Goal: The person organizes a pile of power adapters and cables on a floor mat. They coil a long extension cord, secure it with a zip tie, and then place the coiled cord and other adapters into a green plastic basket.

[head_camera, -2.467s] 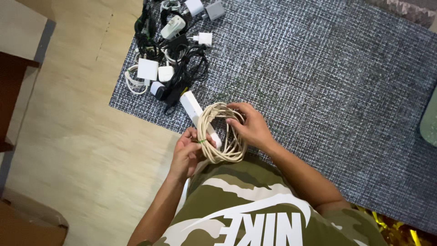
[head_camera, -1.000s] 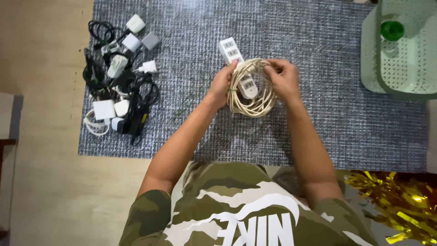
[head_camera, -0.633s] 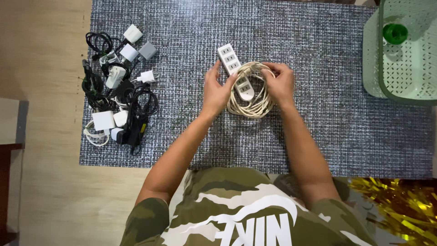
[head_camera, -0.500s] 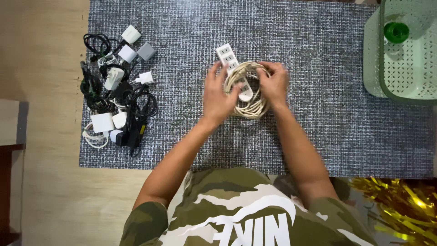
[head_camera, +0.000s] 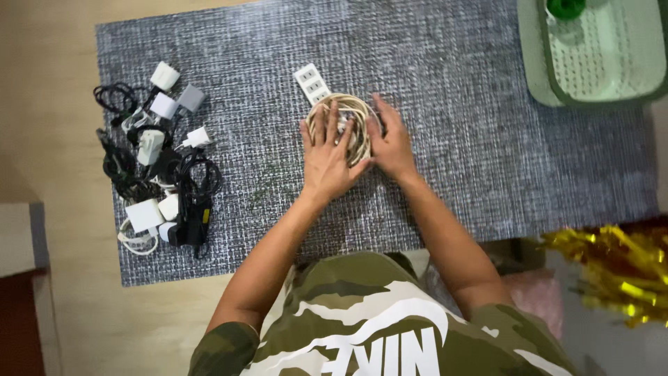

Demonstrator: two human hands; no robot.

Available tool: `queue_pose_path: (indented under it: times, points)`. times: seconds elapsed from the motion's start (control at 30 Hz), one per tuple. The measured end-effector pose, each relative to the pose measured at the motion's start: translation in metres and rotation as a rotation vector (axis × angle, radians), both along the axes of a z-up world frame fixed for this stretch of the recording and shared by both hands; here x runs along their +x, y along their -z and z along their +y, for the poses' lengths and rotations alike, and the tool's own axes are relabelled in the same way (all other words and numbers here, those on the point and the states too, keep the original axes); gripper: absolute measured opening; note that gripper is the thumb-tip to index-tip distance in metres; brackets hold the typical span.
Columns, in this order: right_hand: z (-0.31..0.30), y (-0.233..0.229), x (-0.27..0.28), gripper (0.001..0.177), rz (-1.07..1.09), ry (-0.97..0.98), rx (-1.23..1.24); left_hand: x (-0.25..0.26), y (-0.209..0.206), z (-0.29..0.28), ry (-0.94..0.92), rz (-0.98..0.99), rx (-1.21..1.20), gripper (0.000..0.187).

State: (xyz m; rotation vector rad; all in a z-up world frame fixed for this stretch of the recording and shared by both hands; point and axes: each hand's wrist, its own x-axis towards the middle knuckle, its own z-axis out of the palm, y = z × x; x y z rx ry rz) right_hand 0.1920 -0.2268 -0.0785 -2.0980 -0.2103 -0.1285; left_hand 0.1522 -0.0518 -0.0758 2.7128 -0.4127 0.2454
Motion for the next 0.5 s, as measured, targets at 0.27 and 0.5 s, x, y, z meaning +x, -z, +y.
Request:
queue_pose_path:
  times: [0.27,0.5]
  points:
    - [-0.013,-0.006,-0.050,0.052,-0.014,0.064,0.023,-0.001,0.007,0.000,0.049,-0.055,0.019,0.082]
    - [-0.073,-0.051,-0.091,0.044,0.175,0.235,-0.055,-0.013,-0.018,-0.019,0.061,-0.059,-0.245,0.093]
